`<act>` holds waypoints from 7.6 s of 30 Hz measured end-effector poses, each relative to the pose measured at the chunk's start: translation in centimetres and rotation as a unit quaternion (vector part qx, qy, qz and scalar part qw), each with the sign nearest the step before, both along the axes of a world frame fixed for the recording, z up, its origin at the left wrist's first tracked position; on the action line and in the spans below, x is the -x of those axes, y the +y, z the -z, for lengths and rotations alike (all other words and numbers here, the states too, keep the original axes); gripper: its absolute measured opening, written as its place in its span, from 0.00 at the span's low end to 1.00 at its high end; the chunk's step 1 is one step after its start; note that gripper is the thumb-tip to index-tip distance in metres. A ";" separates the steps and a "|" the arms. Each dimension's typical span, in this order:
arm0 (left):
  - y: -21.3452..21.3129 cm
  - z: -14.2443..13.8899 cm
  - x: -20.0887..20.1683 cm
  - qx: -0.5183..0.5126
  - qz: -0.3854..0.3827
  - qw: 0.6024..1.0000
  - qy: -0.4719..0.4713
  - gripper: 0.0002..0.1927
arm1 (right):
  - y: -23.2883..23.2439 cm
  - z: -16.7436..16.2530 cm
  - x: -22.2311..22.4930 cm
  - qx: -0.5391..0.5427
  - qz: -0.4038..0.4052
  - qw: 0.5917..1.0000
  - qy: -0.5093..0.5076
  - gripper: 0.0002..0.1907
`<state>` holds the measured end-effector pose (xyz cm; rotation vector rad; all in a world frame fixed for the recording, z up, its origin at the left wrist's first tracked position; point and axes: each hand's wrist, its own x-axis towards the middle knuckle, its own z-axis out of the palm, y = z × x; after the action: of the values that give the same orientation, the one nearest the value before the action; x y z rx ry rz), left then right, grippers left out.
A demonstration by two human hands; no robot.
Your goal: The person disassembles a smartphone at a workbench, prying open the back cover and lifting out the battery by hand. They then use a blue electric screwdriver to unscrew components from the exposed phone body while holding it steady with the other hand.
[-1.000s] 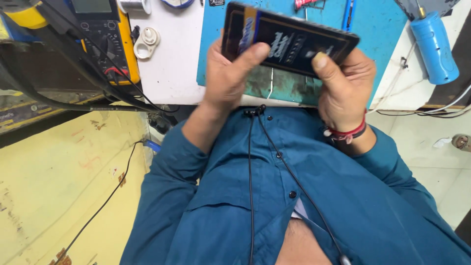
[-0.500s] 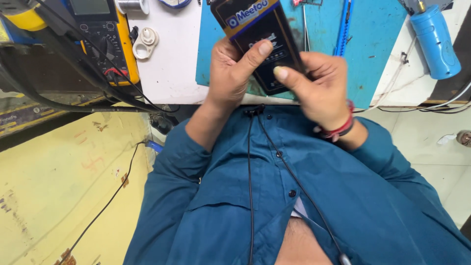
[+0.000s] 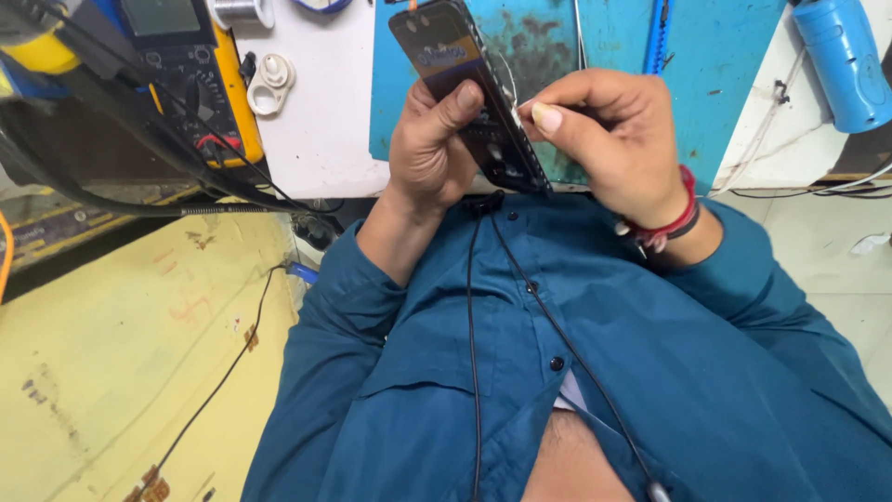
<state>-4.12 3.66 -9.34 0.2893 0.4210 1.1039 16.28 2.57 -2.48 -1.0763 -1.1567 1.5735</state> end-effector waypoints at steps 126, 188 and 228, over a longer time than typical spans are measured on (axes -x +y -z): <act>-0.2 -1.0 -0.9 0.025 0.046 0.997 0.051 0.09 | 0.4 1.4 -1.8 0.052 -0.037 0.997 -0.039 0.05; -0.3 -2.7 -1.1 0.016 0.018 0.995 0.093 0.21 | -0.1 5.0 -1.8 0.040 0.025 0.996 0.077 0.07; 0.3 -2.0 1.8 -0.143 -0.147 0.927 0.313 0.19 | -1.5 4.7 -9.8 -0.082 0.229 0.968 -0.069 0.10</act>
<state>-5.88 4.01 -7.33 0.8712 0.8936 1.3592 26.12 1.06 -7.23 -1.2497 -1.0168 1.0402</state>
